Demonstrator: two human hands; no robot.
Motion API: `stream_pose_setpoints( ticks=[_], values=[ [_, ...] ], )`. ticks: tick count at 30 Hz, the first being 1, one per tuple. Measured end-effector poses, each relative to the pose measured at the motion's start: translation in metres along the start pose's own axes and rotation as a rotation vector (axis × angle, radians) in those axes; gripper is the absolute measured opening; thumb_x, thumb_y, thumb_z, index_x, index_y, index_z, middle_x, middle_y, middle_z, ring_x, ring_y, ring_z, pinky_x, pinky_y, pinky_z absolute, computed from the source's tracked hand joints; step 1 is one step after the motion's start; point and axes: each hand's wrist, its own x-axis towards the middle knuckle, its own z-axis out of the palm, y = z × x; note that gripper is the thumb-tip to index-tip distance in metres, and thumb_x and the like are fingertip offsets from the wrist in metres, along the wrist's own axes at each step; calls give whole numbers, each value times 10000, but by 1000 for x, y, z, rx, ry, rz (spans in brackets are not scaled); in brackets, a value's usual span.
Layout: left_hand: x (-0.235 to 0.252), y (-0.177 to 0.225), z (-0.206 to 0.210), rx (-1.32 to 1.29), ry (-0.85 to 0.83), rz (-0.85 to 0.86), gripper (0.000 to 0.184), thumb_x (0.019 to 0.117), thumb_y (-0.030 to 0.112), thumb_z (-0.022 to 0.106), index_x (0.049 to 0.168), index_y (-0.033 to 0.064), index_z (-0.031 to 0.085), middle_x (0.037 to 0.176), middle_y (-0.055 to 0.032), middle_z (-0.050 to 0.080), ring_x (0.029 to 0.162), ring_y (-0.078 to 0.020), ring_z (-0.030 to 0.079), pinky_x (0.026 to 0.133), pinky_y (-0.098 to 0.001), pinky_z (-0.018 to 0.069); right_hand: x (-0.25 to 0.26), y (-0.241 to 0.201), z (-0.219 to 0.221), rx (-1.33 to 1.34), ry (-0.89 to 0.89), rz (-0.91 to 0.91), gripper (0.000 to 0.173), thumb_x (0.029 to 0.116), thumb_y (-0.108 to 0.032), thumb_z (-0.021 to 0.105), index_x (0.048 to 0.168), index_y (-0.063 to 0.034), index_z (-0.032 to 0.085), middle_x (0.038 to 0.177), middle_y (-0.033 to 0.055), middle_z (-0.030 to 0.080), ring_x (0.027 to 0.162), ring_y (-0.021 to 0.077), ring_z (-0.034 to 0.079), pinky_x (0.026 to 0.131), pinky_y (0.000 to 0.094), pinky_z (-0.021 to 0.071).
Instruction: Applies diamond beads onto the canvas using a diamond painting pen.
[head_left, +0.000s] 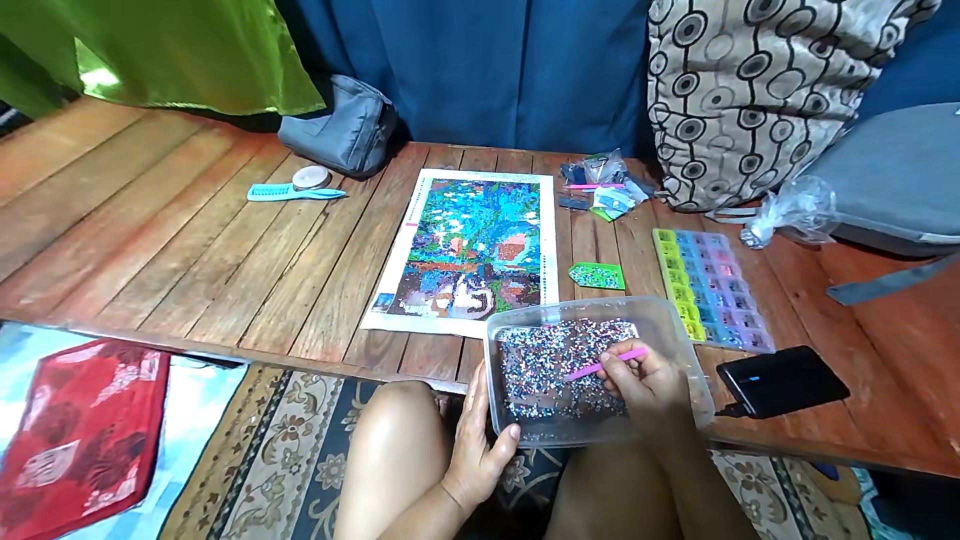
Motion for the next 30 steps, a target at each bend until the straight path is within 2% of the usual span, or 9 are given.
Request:
stream_pose_setpoints(
  ticks=[5, 17, 22, 25, 30],
  values=[
    [0, 0, 0, -6, -3, -2, 912, 960, 619, 451, 1503, -111, 380, 1563, -310, 363, 1506, -265, 335, 1227, -348, 246, 1, 1, 0, -48, -60, -8, 121, 941, -152, 571, 857, -77, 616, 620, -71, 560, 516, -31, 517, 502, 150, 438],
    [1, -2, 1, -27, 4, 25, 894, 964, 612, 452, 1517, -86, 376, 1568, -292, 369, 1505, -244, 335, 1226, -336, 244, 1, 1, 1, -38, -4, -3, 121, 952, -168, 578, 899, -78, 638, 650, -85, 592, 528, -53, 531, 509, 137, 456],
    [1, -2, 1, -30, 2, 26, 892, 966, 617, 452, 1525, -74, 372, 1576, -278, 365, 1507, -233, 334, 1228, -336, 247, 2, 2, 0, -21, -62, -1, 105, 954, -155, 580, 898, -87, 636, 657, -83, 613, 525, -47, 533, 506, 134, 450],
    [1, -2, 2, -32, 5, 29, 900, 964, 620, 452, 1524, -79, 368, 1576, -279, 366, 1506, -236, 336, 1228, -340, 245, 2, 1, 0, -67, -99, -8, 119, 952, -160, 571, 888, -80, 632, 641, -71, 588, 530, -35, 521, 515, 151, 440],
    [2, -3, 1, -49, 0, 38, 903, 965, 640, 454, 1545, -45, 353, 1589, -255, 359, 1507, -219, 331, 1229, -346, 251, 1, 2, 1, -72, -50, -17, 123, 946, -163, 576, 873, -78, 626, 630, -73, 578, 527, -40, 531, 513, 145, 453]
  ],
)
